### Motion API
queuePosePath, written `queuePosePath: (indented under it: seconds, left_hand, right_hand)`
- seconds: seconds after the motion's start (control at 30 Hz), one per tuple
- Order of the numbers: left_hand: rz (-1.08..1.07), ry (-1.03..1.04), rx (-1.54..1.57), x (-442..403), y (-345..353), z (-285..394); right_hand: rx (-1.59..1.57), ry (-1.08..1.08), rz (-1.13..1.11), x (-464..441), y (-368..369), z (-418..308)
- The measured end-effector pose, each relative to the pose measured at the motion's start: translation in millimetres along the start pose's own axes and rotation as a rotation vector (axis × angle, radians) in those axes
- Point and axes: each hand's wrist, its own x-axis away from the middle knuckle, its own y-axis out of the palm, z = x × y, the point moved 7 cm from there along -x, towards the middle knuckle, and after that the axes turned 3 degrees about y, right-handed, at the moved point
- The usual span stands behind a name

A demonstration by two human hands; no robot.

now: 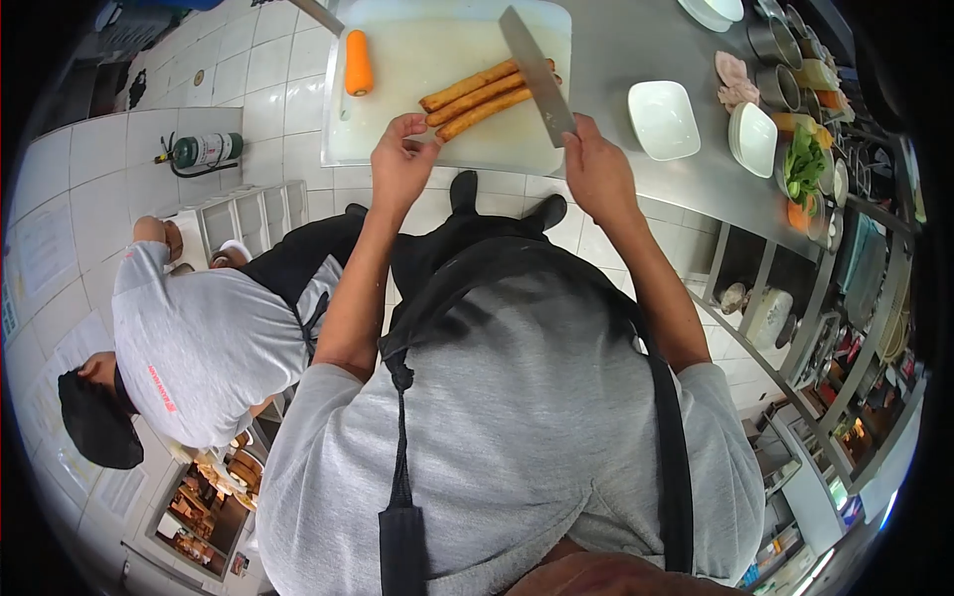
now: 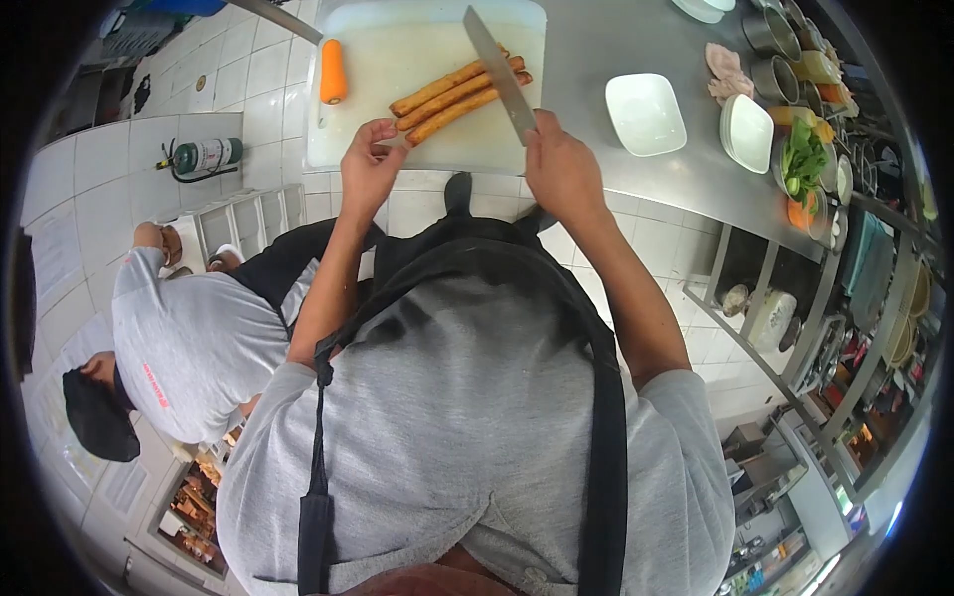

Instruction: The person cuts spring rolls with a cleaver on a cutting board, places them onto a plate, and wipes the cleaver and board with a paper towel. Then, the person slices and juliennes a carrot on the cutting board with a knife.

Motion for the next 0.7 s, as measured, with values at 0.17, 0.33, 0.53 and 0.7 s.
queuePosePath:
  seconds: [0.17,0.33,0.53,0.7]
  left_hand:
    - [0.016,0.127,-0.126,6,3,3]
    - [0.01,0.068,-0.078,1,17,-3]
    - [0.052,0.085,-0.038,10,9,-2]
    - [0.184,0.027,-0.03,27,-27,-27]
  right_hand:
    - [-0.015,0.061,0.013,-1,-8,10]
    - [-0.005,-0.013,-0.031,-2,7,4]
    - [-0.006,-0.019,-0.088,-4,16,-7]
    - [-0.023,-0.025,-0.123,-6,16,-8]
